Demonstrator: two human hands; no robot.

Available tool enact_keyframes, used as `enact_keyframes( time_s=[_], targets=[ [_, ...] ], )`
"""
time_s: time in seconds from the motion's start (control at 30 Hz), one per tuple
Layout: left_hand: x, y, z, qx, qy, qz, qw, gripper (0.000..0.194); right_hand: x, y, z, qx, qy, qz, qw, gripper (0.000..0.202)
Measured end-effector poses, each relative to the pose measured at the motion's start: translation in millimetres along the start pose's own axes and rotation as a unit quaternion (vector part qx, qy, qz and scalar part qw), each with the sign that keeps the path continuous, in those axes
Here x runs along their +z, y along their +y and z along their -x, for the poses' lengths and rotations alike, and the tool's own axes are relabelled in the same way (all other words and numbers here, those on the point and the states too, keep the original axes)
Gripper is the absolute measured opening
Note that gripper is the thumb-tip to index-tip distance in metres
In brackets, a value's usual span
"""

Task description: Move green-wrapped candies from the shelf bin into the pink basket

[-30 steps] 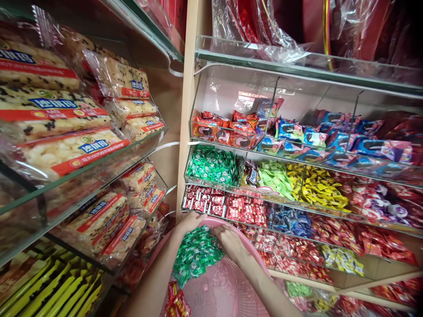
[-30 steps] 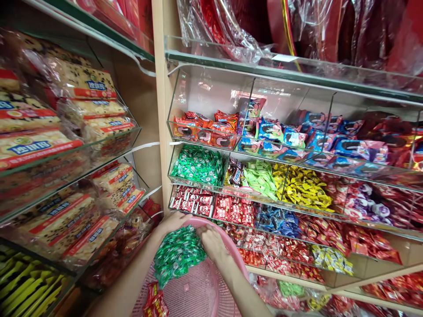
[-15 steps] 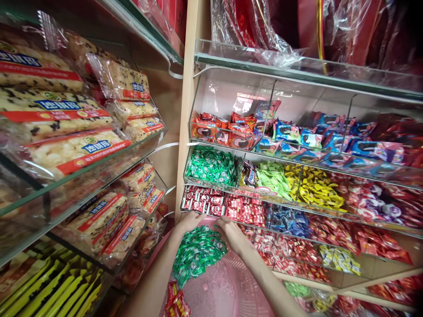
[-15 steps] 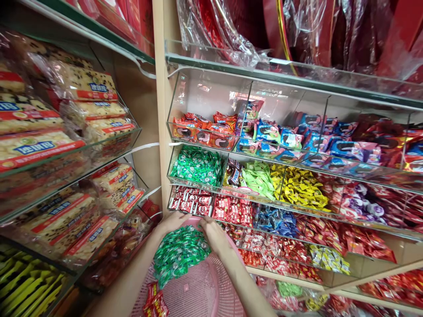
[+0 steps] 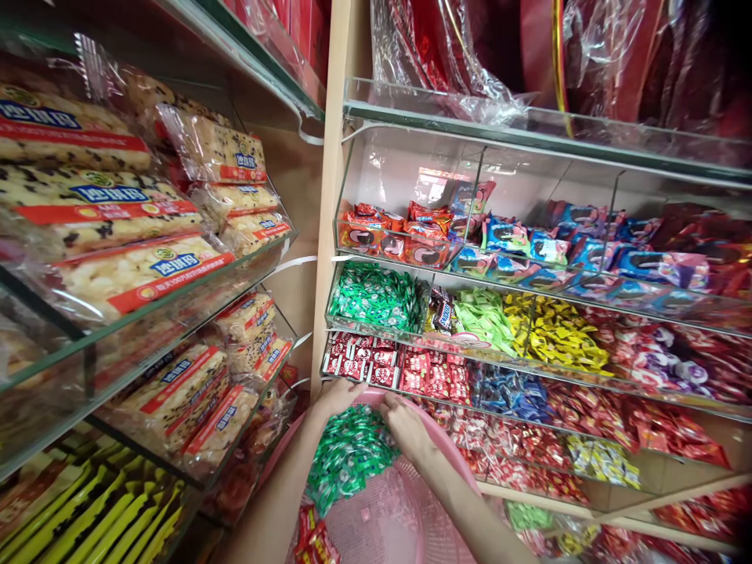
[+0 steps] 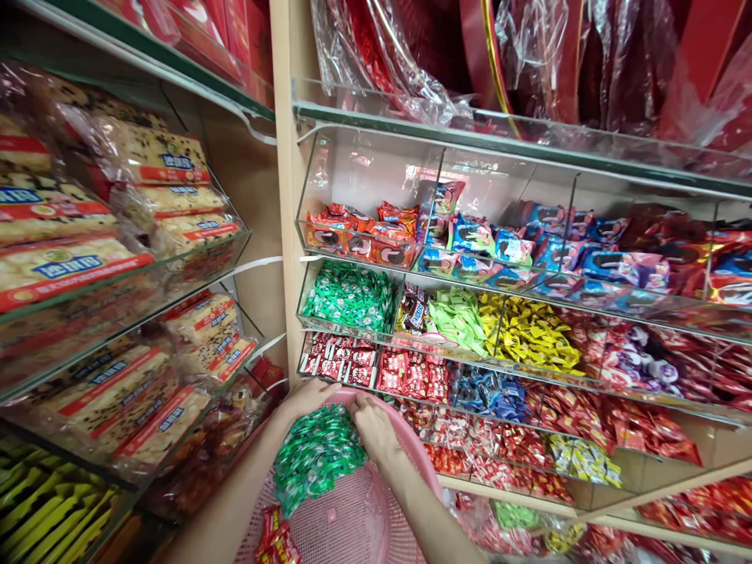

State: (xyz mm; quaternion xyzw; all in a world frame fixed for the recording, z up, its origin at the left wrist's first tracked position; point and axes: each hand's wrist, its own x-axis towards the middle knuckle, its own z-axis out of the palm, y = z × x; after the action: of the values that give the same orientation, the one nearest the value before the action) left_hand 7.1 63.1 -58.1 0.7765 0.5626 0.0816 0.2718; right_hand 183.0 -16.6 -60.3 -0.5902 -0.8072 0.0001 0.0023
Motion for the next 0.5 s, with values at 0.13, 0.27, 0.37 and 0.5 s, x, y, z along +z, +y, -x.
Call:
enact_keyframes(
  time_s=[0.13, 0.27, 0.37, 0.5],
  targets=[
    [2.7, -1.4, -2.0, -0.003, -0.005, -0.004, 1.0, 0.067, 5.1, -3.0, 0.8, 0.02, 0.023, -0.005, 1.0, 0.029],
    [3.5, -1.4, -2.3, -0.009, -0.008, -0.002, 1.0, 0.067, 8.1, -5.1, 3.0, 0.006, 0.026, 0.03, 0.999, 0.024],
    [3.6, -0.9, -2.5, -0.007, -0.006, -0.003, 1.0, 0.067, 8.3, -5.7, 3.8, 0.011, 0.03, 0.039, 0.999, 0.027],
    [4.4, -0.9, -2.8, -0.005, -0.004, -0.007, 1.0, 0.068, 7.7, -6.6, 3.3, 0.018, 0.024, 0.032, 0.999, 0.028]
  ],
)
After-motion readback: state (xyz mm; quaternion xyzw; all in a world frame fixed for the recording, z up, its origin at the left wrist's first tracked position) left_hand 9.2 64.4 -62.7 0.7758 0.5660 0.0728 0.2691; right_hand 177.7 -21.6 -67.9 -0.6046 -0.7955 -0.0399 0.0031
